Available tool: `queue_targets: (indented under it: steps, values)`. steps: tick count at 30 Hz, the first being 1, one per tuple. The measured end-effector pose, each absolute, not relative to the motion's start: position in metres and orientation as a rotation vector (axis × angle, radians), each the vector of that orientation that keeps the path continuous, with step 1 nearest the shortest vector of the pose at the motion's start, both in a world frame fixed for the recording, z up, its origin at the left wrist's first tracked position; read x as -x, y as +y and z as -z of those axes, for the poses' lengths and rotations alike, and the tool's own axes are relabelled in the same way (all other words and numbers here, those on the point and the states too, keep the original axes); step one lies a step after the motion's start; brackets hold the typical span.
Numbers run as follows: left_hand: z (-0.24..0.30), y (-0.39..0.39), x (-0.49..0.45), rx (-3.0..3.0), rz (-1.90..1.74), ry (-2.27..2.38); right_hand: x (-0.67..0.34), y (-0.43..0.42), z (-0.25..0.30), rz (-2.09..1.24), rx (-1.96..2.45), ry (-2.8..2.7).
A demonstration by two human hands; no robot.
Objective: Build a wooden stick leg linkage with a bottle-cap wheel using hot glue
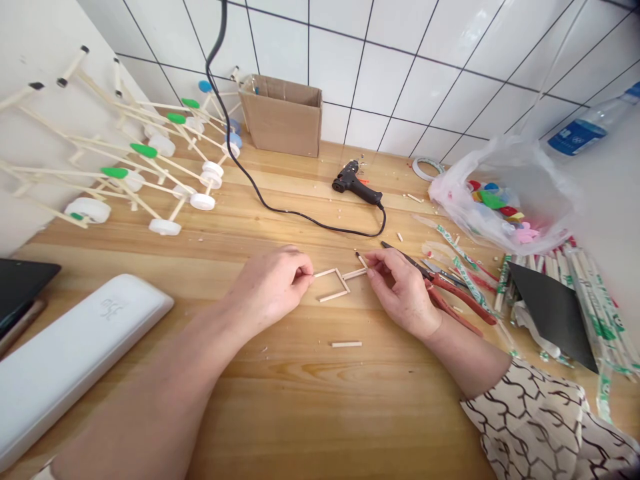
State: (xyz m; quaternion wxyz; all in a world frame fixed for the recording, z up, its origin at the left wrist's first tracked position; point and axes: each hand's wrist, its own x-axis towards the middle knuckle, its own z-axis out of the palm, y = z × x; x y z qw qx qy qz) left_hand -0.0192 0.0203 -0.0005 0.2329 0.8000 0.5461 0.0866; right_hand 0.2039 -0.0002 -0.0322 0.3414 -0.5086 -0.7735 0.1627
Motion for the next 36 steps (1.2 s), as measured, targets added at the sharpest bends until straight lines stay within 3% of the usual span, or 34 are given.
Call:
queue_targets:
  steps: [36]
  values:
    - [0.0015,0.0199,0.0188,-2.198,-0.281,1.494,-0.2037,-0.0010,0.0316,-0.403,1.323,-2.020]
